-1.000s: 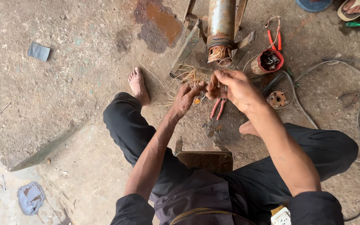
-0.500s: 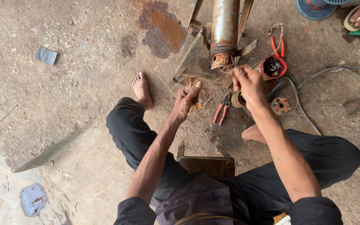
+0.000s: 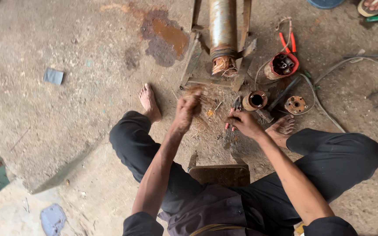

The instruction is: The person sits on the floor and removes copper wire strands from a cylindrical motor component. They pull, separate, and bundle the wires by hand, occasionally using pliers to assist in handling the strands.

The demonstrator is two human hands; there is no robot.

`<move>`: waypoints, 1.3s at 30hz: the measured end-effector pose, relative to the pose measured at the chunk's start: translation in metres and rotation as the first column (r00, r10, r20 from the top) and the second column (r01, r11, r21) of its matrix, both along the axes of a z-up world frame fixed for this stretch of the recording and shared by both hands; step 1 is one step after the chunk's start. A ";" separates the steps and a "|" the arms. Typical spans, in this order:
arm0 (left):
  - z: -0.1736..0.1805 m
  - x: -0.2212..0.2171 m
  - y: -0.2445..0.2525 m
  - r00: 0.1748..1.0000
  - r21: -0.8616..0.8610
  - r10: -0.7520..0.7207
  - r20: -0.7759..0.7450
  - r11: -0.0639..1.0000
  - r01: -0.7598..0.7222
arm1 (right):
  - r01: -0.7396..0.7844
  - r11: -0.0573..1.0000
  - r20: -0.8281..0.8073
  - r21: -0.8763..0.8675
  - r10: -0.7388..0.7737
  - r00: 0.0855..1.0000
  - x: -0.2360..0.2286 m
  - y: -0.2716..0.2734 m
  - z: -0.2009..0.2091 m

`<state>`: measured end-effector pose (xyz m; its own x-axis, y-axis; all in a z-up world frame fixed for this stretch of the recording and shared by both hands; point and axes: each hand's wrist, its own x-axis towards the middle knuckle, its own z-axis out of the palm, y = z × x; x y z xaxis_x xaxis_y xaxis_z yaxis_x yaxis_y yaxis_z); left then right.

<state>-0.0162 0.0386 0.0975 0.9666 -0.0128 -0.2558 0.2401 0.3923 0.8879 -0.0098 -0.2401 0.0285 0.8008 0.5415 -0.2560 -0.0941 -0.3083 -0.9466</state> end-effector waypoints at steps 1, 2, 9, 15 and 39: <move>0.001 0.000 0.004 1.000 -0.020 -0.016 0.024 1.000 0.017 | -0.052 0.990 0.023 0.133 0.049 0.999 0.002 -0.006 0.005; 0.002 0.000 0.009 0.998 -0.040 -0.029 0.048 0.999 0.031 | -0.028 1.000 0.049 -0.013 0.029 0.998 0.003 -0.010 0.011; 0.001 -0.002 0.003 0.921 0.349 -0.366 0.134 0.887 0.301 | 0.089 0.983 0.285 -0.162 -0.040 0.958 0.001 0.011 0.080; -0.007 -0.011 -0.022 0.773 0.684 -0.600 -0.203 0.478 0.551 | -0.026 0.993 0.563 -0.119 0.089 0.822 -0.006 0.064 0.088; -0.016 -0.010 -0.032 0.951 0.697 0.003 0.308 0.679 -0.228 | 0.070 0.991 0.538 0.117 -0.122 0.834 0.001 0.074 0.040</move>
<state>-0.0259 0.0062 0.0818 0.9754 0.1823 0.1236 -0.0451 -0.3842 0.9221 -0.0089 -0.1658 0.0686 0.8457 0.4538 0.2806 0.4181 -0.2368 -0.8770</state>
